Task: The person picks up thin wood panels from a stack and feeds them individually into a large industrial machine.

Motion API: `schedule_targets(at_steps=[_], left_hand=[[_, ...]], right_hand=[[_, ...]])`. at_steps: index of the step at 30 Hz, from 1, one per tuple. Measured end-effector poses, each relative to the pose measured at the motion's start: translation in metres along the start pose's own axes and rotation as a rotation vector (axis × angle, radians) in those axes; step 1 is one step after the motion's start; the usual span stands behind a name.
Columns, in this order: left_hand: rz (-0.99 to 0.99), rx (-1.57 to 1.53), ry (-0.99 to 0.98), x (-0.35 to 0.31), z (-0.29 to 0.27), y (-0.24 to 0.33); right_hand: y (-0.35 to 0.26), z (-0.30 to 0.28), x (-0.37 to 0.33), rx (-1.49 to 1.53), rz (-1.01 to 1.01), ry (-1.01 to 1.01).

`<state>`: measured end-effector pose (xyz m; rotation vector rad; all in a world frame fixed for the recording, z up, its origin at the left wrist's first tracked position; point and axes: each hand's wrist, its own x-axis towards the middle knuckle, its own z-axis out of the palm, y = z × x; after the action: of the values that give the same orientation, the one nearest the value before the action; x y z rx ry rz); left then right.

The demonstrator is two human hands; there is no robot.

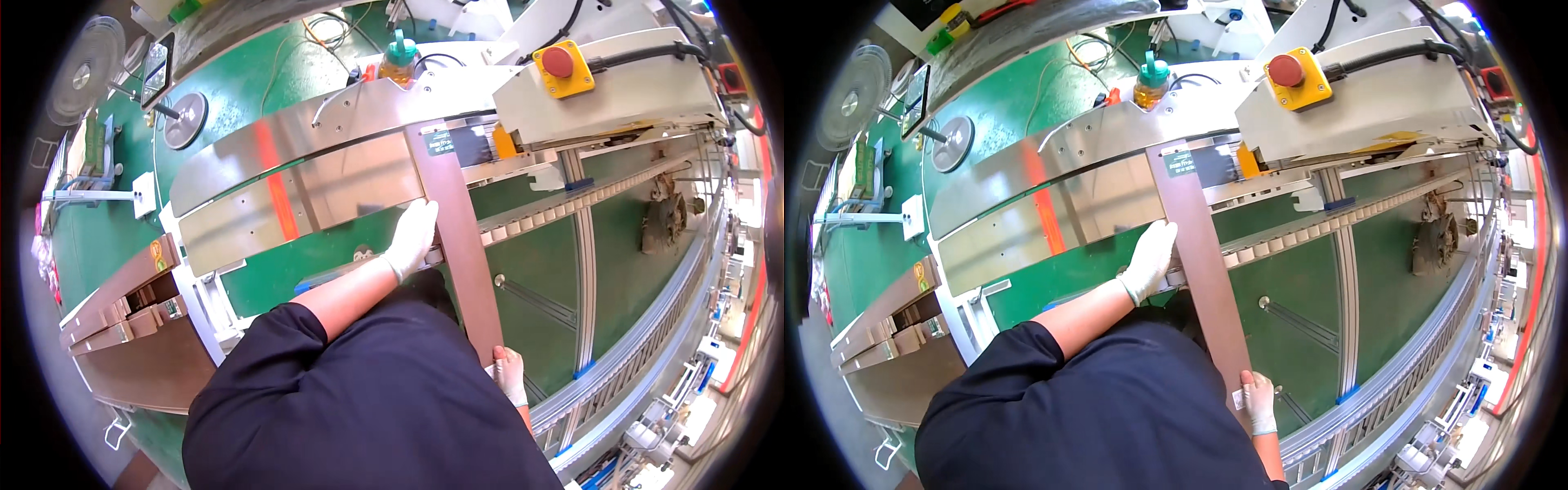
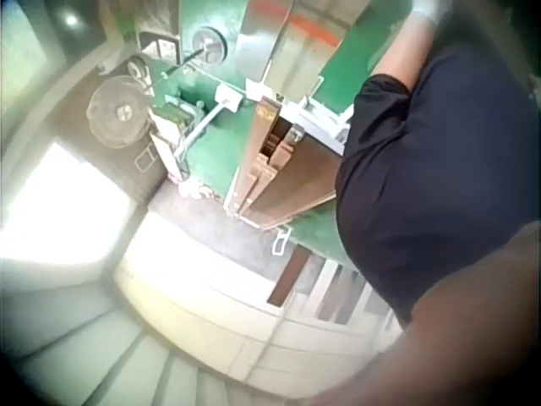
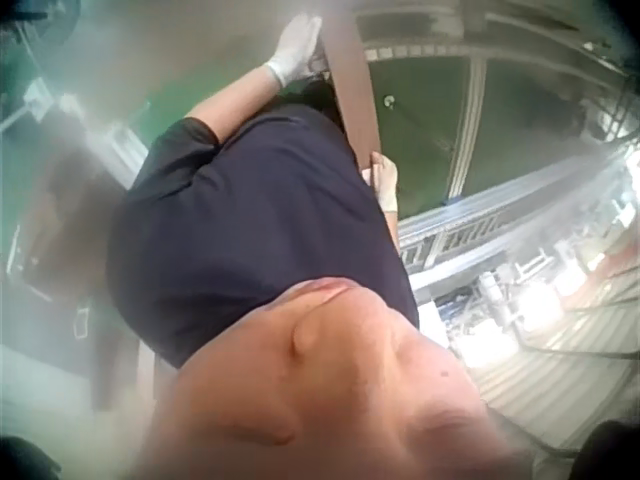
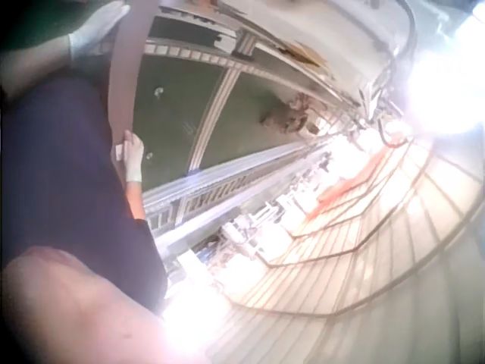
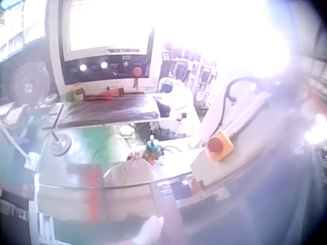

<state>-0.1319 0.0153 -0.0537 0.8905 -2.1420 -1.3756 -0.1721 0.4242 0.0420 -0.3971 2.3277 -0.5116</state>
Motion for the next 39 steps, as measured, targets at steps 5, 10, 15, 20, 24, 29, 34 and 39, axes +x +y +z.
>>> schedule_targets(at_steps=[5,10,15,20,24,29,34,39], left_hand=[[-0.415,-0.366,-0.168,0.020,-0.008,0.053],[-0.287,-0.265,-0.164,0.038,0.025,0.047],[-0.531,-0.557,-0.171,0.062,0.043,0.085],[-0.327,-0.265,-0.182,0.084,0.103,0.065],[-0.428,-0.478,-0.184,0.107,0.137,0.085],[-0.635,-0.757,-0.306,0.141,0.176,0.116],[-0.659,-0.787,-0.320,0.171,0.220,0.147],[-0.600,-0.761,-0.316,0.193,0.286,0.146]], right_hand=[[0.031,-0.011,0.018,-0.006,-0.033,0.042],[0.071,-0.029,0.038,0.095,0.024,-0.005],[0.096,-0.059,0.063,0.117,0.009,-0.010],[0.116,-0.094,0.088,0.153,0.001,-0.004],[0.126,-0.130,0.117,0.118,0.009,-0.032],[0.150,-0.171,0.147,0.243,0.034,0.000],[0.184,-0.215,0.186,0.305,0.180,-0.024],[0.165,-0.259,0.218,0.205,0.171,0.077]])
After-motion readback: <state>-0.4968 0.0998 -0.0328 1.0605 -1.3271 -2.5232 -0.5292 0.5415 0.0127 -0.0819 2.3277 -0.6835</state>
